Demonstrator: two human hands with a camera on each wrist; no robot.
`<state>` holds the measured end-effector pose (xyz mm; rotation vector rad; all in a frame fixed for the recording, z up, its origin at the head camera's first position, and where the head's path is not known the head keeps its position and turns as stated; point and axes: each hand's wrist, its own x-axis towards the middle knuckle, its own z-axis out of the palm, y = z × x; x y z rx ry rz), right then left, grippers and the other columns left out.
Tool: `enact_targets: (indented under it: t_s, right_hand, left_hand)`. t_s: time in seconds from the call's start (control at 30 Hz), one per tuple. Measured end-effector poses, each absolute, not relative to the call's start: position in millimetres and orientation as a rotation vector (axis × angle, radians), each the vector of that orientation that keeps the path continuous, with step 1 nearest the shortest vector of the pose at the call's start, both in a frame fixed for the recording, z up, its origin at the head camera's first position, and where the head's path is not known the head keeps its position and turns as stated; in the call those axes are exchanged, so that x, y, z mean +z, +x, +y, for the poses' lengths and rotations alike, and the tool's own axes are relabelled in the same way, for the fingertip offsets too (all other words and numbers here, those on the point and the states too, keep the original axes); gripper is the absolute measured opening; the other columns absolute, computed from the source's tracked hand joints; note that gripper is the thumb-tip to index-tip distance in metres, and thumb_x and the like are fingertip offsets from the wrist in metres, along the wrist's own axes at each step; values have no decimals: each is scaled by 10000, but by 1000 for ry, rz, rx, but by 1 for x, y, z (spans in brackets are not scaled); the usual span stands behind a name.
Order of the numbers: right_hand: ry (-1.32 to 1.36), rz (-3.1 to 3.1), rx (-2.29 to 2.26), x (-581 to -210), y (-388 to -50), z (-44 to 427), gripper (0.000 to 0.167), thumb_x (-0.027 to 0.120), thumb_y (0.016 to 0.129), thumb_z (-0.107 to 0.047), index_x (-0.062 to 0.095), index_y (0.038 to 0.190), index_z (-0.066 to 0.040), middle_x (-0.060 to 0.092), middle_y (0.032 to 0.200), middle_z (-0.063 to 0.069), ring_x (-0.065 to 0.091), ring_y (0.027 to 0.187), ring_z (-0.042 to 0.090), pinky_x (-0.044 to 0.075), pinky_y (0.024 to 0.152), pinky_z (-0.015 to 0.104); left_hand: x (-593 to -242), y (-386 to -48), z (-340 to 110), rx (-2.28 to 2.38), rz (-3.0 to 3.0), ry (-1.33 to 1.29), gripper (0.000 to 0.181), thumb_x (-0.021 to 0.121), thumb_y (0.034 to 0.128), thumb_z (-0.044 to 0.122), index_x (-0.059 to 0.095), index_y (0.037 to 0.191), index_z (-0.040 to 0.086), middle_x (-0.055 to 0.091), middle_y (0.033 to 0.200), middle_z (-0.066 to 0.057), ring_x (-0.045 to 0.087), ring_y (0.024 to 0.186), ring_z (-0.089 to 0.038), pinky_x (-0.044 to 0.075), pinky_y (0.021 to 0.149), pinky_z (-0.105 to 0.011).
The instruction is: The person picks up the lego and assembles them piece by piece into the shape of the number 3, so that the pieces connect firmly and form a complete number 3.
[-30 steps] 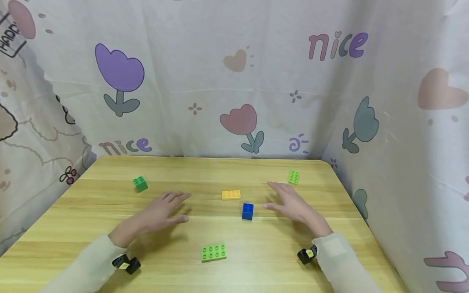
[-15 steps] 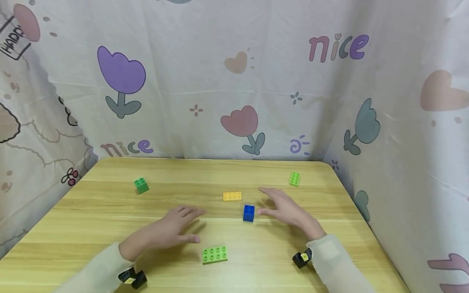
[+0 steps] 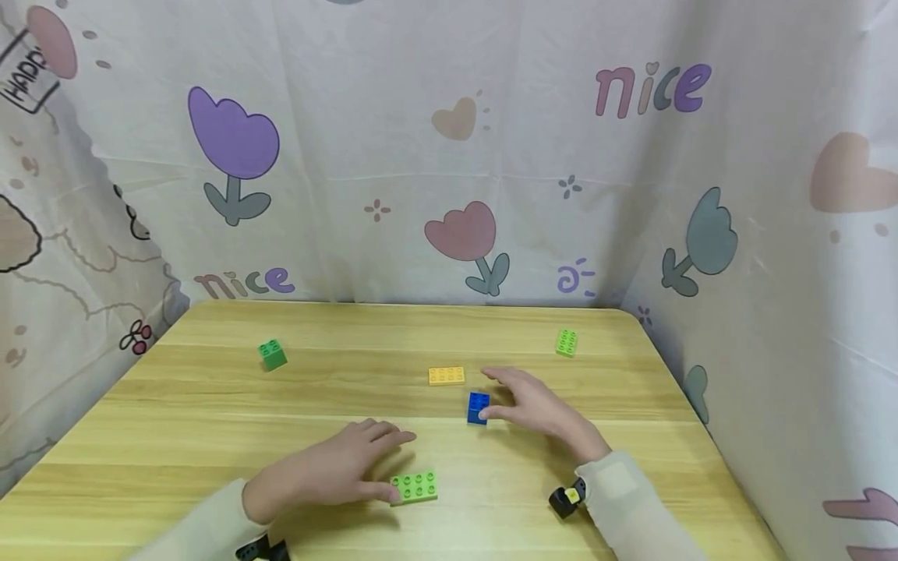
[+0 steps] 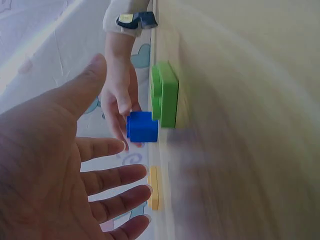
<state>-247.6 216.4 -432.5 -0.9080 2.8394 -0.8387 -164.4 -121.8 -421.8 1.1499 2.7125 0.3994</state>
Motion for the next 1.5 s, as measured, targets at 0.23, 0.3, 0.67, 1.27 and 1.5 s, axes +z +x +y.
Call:
enact_targets:
  t_s: [0.23, 0.3, 0.67, 1.27, 1.5]
  right_hand:
    - [-925, 2822, -833, -433, -248, 210, 784, 659, 858, -572, 462, 1450, -98, 508, 1416, 98, 505, 1259, 287, 386, 1043, 484]
    - [-922, 2814, -843, -433, -248, 209, 770, 672, 854, -562, 476, 1439, -101, 532, 1387, 89, 525, 1231, 277, 406, 1026, 479]
    - [-920, 2778, -918, -436, -249, 203, 711, 696, 842, -543, 535, 1376, -102, 609, 1256, 12, 576, 1061, 156, 479, 929, 411]
    - [-979, 2780, -905, -438, -247, 202, 397, 710, 893, -407, 616, 1198, -170, 607, 1002, -111, 574, 886, 85, 509, 794, 306]
    - [-994, 2763, -925, -438, -246, 201, 394, 698, 905, -394, 618, 1198, -143, 607, 968, -99, 571, 857, 95, 511, 761, 304]
  left_hand:
    - [-421, -158, -113, 335, 2715, 1230, 824, 462, 867, 735, 425, 1470, 175, 528, 1287, 7, 498, 1149, -163, 431, 967, -407]
    - [-421, -157, -112, 328, 2719, 1253, 817, 477, 861, 731, 445, 1454, 169, 531, 1264, 17, 496, 1111, -141, 442, 944, -377]
    - [-424, -156, -111, 351, 2702, 1329, 669, 581, 864, 653, 565, 1308, 152, 551, 1150, 71, 501, 1018, -70, 468, 896, -288]
    - [-432, -154, -107, 353, 2687, 1320, 371, 699, 900, 415, 608, 1153, 160, 532, 1008, 128, 461, 843, 9, 467, 773, -196]
    - [-431, -156, -105, 350, 2691, 1306, 338, 709, 896, 388, 613, 1135, 169, 511, 966, 136, 450, 812, 5, 462, 753, -193]
